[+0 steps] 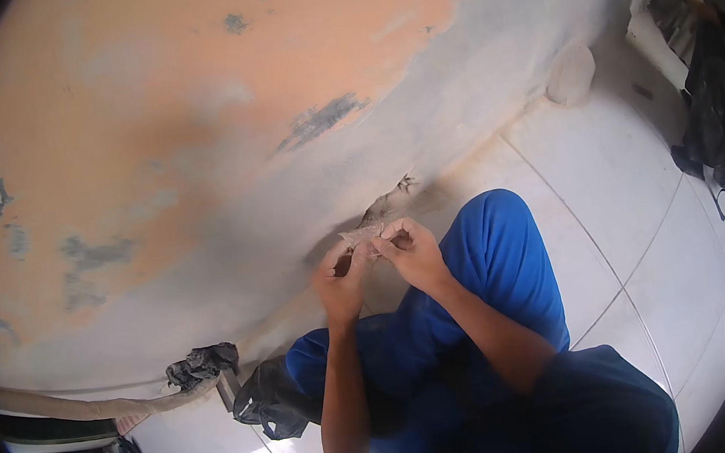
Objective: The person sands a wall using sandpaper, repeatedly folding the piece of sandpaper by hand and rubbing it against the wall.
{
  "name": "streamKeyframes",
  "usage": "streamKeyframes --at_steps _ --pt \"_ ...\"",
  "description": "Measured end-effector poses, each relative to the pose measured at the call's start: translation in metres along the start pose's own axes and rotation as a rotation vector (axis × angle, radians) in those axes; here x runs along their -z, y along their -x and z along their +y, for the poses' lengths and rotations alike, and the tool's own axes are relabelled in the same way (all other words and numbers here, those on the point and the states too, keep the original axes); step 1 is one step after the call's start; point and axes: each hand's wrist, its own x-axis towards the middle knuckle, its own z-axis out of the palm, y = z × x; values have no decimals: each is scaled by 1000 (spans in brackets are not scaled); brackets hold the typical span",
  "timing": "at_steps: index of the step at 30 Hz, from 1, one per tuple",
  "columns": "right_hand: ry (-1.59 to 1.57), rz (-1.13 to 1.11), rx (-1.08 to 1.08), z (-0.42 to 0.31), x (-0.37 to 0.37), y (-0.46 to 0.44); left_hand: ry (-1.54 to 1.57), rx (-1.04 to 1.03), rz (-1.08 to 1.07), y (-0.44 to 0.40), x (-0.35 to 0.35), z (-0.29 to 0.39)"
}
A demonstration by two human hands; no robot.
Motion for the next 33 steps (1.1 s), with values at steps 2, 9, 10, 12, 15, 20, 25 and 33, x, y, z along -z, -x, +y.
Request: streamKeyframes --at_steps 2,9,10,12,15,20,25,33 --pt "-9 -10 30 2 -1 -1 35 -15 13 0 2 0" --pt "-10 19 35 4 3 -3 36 -18 -69 -2 17 -11" --pt "-4 20 31 4 3 -3 12 -14 -76 -2 17 -11" --pt "12 17 30 1 3 -3 -40 -5 -85 -2 17 -8" --pt "-21 7 58 -4 0 -2 -131 -38 -82 -2 19 -8" --pt "-74 -8 49 -2 3 -2 -53 -61 -44 1 8 -9" --pt "-99 4 73 7 4 -1 -115 -49 -127 0 14 -14" --pt "-134 -26 108 11 9 -3 -131 -58 -49 4 3 -23"
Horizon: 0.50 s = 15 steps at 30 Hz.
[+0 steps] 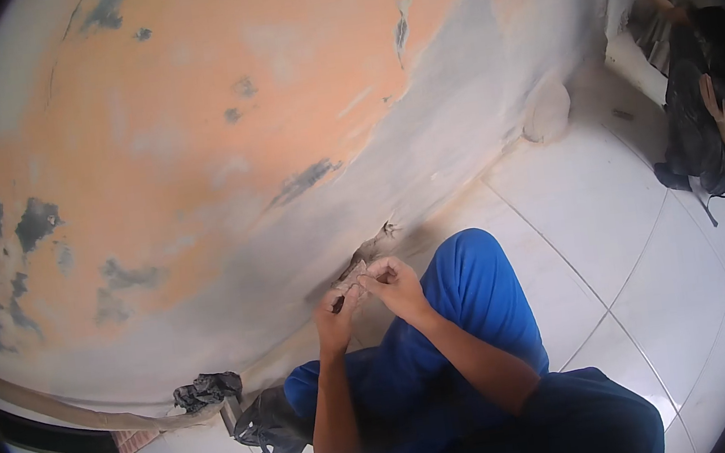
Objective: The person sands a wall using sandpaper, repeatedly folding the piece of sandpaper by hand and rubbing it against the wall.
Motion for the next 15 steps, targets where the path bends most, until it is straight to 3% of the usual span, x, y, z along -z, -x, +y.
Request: streamKeyframes --at_steps 4,8,15 --pt "65 22 -10 -10 -2 4 156 74 -46 5 -3 -5" --pt "125 -25 -95 -14 1 1 289 -15 4 7 -9 5" --pt "254 60 -84 -26 2 6 139 -106 54 1 -11 -2"
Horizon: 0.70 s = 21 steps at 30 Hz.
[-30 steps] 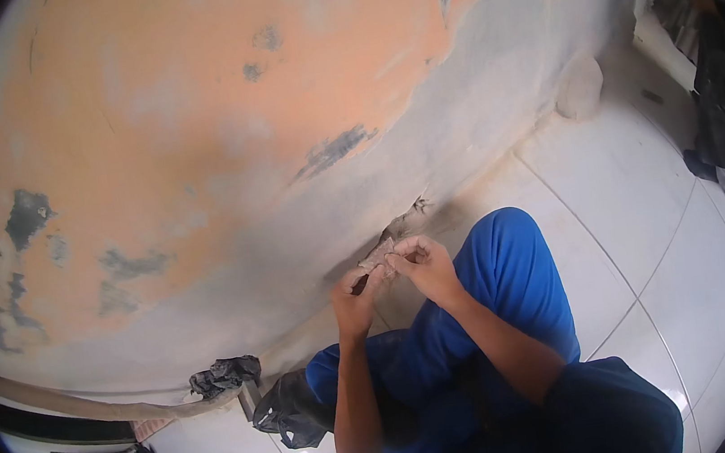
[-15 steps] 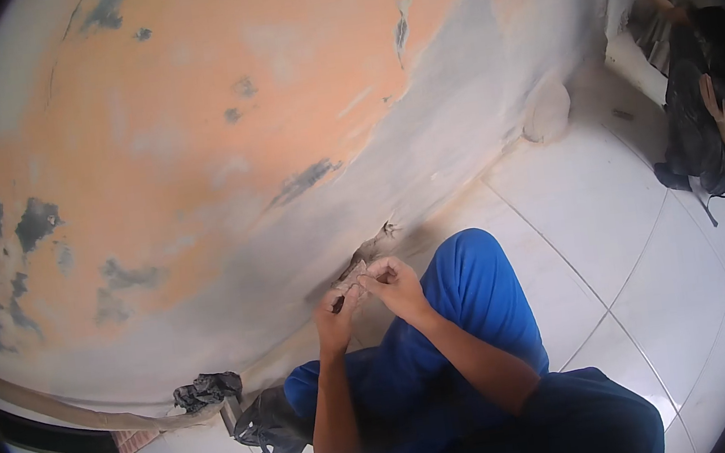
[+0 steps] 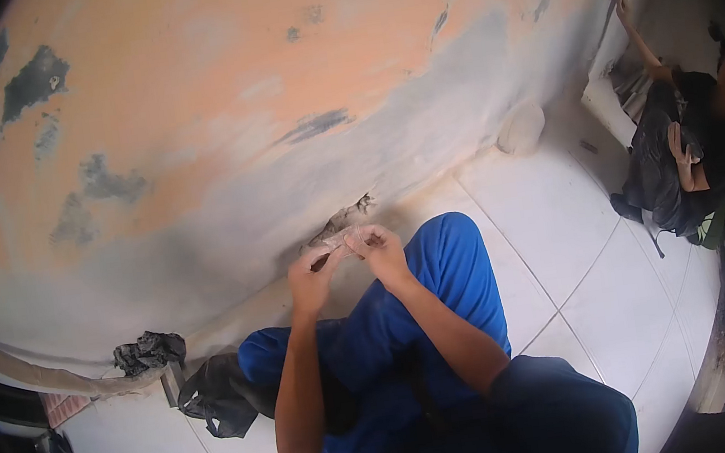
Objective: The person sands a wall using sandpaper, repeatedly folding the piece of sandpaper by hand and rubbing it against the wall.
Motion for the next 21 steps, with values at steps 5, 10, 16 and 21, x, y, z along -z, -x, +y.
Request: streamKeyframes --at_steps 5,10,16,21 --pt "-27 41 63 -9 -8 -1 -118 12 23 2 -4 9" --pt "-50 68 88 -26 -17 15 31 30 29 -4 0 1" --pt "11 61 111 -31 -31 14 456 90 -25 -9 2 -6" --pt "42 63 93 -28 -39 14 543 111 12 -12 8 6"
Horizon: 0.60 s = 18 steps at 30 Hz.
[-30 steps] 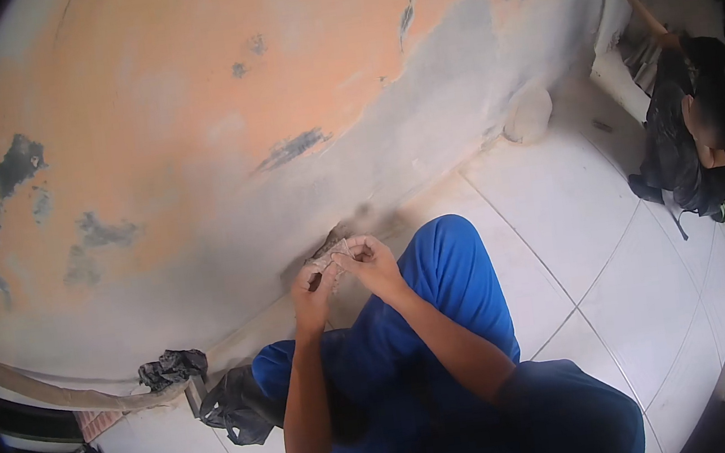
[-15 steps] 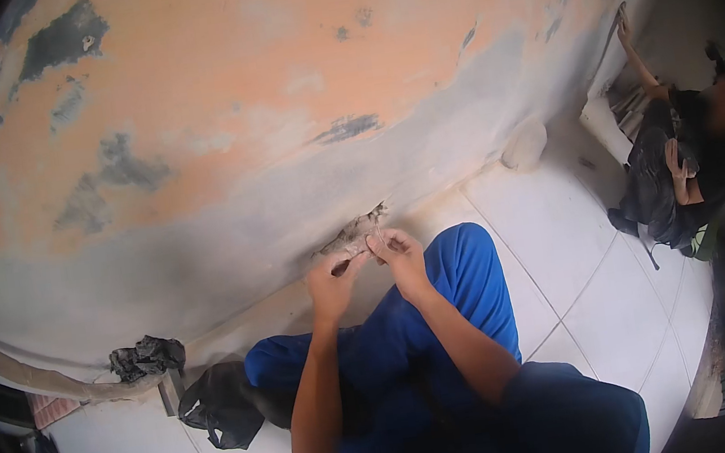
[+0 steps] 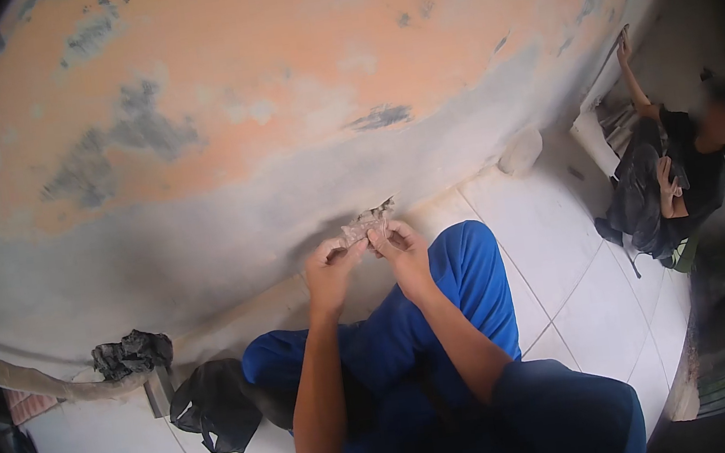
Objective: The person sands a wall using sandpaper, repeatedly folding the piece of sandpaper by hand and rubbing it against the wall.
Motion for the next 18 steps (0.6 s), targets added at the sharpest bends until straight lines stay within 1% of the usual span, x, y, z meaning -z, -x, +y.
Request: streamKeyframes --at_steps 4,7,10,13,16,18 --pt "-9 -25 47 8 1 -3 -33 -81 17 4 -3 -3" --pt "-44 -9 58 4 -5 -9 -162 -197 49 2 -10 5" --pt "-30 12 66 -8 -9 -10 -269 -243 51 3 -16 20" --pt "-6 1 99 -23 -8 -10 -605 -542 25 -7 -14 30" --pt "5 -12 113 -30 -7 -6 -536 -549 15 -6 -18 35" --pt "20 -19 116 -33 -4 -7 -520 -593 16 -11 -19 25"
